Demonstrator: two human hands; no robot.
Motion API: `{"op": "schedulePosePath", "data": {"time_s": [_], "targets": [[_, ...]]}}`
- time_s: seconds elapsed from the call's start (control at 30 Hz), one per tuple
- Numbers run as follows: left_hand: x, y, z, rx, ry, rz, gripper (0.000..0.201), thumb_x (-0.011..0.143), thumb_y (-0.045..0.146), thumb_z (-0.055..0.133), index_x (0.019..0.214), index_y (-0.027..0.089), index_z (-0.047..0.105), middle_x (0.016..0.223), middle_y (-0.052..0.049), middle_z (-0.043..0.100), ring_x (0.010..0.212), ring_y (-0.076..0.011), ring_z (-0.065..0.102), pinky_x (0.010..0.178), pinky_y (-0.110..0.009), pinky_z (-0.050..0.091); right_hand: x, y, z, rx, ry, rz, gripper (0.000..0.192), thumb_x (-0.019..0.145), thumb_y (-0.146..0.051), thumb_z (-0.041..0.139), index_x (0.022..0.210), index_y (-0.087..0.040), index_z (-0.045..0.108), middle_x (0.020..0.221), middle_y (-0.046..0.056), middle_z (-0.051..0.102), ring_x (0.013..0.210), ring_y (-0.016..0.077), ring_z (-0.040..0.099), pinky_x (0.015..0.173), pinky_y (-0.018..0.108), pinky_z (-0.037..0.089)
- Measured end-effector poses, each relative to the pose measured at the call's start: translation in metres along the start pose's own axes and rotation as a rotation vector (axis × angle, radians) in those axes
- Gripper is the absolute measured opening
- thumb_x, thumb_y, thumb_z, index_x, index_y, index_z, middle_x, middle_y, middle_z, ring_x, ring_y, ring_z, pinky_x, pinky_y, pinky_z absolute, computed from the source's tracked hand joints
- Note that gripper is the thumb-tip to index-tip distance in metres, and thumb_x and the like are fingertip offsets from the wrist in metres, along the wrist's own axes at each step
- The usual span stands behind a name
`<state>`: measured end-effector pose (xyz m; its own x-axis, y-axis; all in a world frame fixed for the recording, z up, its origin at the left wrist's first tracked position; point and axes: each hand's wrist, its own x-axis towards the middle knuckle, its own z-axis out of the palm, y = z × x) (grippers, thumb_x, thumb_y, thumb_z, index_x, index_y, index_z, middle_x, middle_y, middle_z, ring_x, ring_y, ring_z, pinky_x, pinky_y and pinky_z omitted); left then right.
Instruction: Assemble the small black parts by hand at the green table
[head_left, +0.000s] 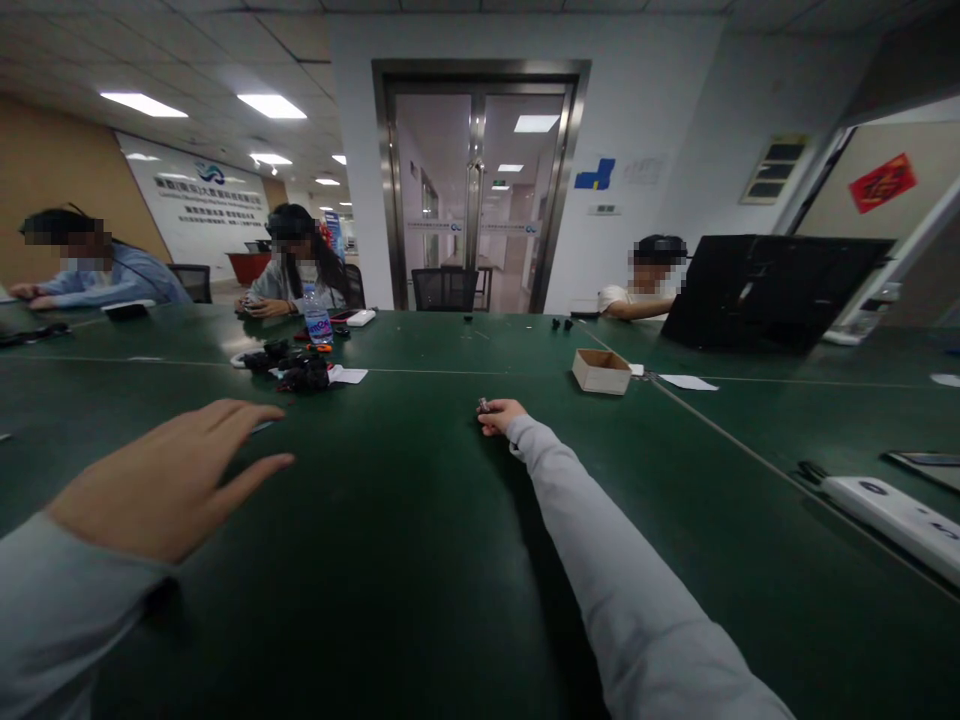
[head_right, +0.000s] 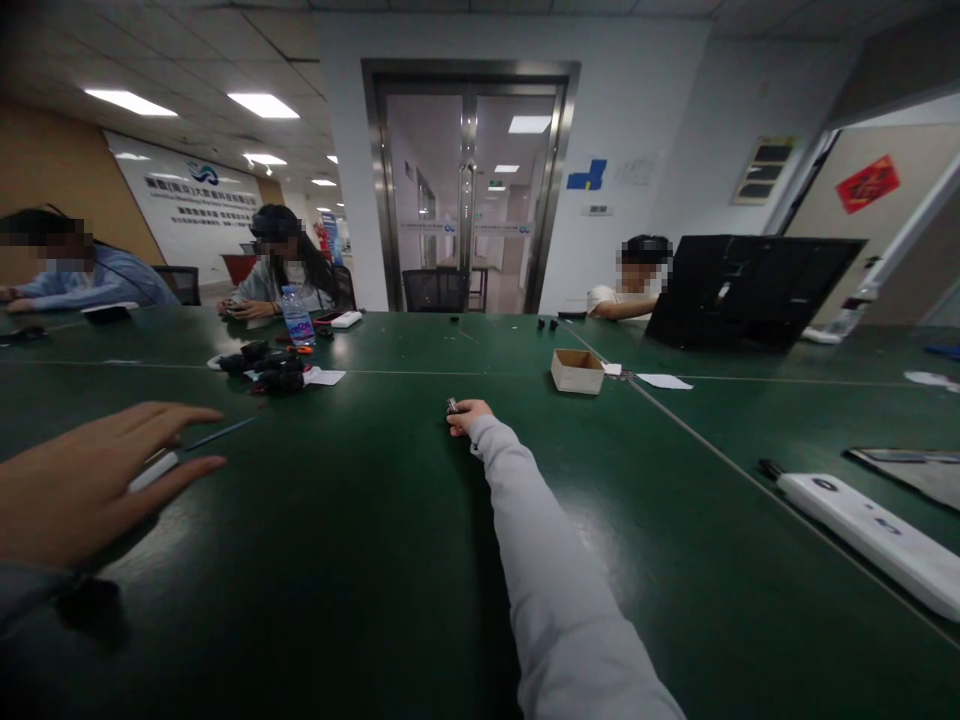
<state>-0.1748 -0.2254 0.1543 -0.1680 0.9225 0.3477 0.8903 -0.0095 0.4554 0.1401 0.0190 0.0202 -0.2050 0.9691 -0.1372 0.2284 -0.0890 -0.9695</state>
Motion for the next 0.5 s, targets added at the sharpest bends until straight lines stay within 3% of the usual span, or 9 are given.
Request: {"op": "schedulePosePath", "data": {"time_s": [0.1, 0.17, 0.27, 0.37, 0.43, 0.5], "targets": [[0.023, 0.079, 0.036, -0.142, -0.114, 0.291, 0.033, 0.055, 0.039, 0.071, 0.084, 0.025, 0.062, 0.088, 0.001, 0.061, 0.096, -0.0216, 0.054, 0.083, -0.031, 0.041, 0.008, 0.003, 0.009, -0.17, 0.083, -0.025, 0.034, 0.064, -0.024, 0.072, 0.094, -0.011, 0.061, 0.054, -0.001, 0.057, 0.037, 0.0056, 0.05, 0.038, 0.016, 0.044], [0.045, 0.107, 0.075, -0.28, -0.111, 0.353, 0.025, 0.058, 0.039, 0.069, 0.075, 0.022, 0.061, 0.079, -0.001, 0.061, 0.094, -0.022, 0.055, 0.081, -0.029, 0.041, 0.011, 0.008, 0.013, -0.291, 0.16, -0.074, 0.032, 0.066, -0.025, 0.07, 0.094, -0.012, 0.061, 0.052, -0.002, 0.056, 0.036, 0.0056, 0.049, 0.036, 0.016, 0.042], [0.088, 0.12, 0.136, -0.15, -0.152, 0.324, 0.028, 0.057, 0.04, 0.071, 0.071, 0.019, 0.059, 0.082, -0.007, 0.06, 0.098, -0.0283, 0.053, 0.082, -0.034, 0.039, 0.012, 0.014, 0.015, -0.38, 0.232, -0.163, 0.031, 0.068, -0.028, 0.067, 0.095, -0.015, 0.061, 0.059, 0.0, 0.059, 0.039, 0.0059, 0.049, 0.036, 0.016, 0.041], [0.123, 0.121, 0.19, 0.07, -0.138, 0.173, 0.04, 0.056, 0.04, 0.072, 0.085, 0.017, 0.059, 0.098, -0.016, 0.058, 0.102, -0.0346, 0.049, 0.083, -0.041, 0.038, 0.009, 0.015, 0.015, -0.387, 0.199, -0.192, 0.029, 0.071, -0.028, 0.064, 0.096, -0.016, 0.059, 0.07, 0.001, 0.062, 0.042, 0.0059, 0.051, 0.039, 0.017, 0.042], [0.135, 0.117, 0.22, 0.044, -0.093, 0.141, 0.05, 0.059, 0.042, 0.068, 0.101, 0.019, 0.055, 0.107, -0.017, 0.054, 0.1, -0.0325, 0.051, 0.082, -0.04, 0.038, 0.007, 0.013, 0.014, -0.445, 0.19, -0.232, 0.026, 0.071, -0.029, 0.062, 0.095, -0.018, 0.06, 0.078, 0.002, 0.063, 0.047, 0.0067, 0.053, 0.044, 0.018, 0.044], [0.139, 0.11, 0.245, -0.086, -0.07, 0.129, 0.047, 0.067, 0.041, 0.062, 0.108, 0.022, 0.053, 0.107, -0.013, 0.054, 0.096, -0.0263, 0.053, 0.082, -0.036, 0.04, 0.007, 0.011, 0.013, -0.554, 0.216, -0.303, 0.022, 0.071, -0.028, 0.062, 0.091, -0.018, 0.061, 0.084, 0.002, 0.064, 0.058, 0.0095, 0.057, 0.055, 0.021, 0.047]]}}
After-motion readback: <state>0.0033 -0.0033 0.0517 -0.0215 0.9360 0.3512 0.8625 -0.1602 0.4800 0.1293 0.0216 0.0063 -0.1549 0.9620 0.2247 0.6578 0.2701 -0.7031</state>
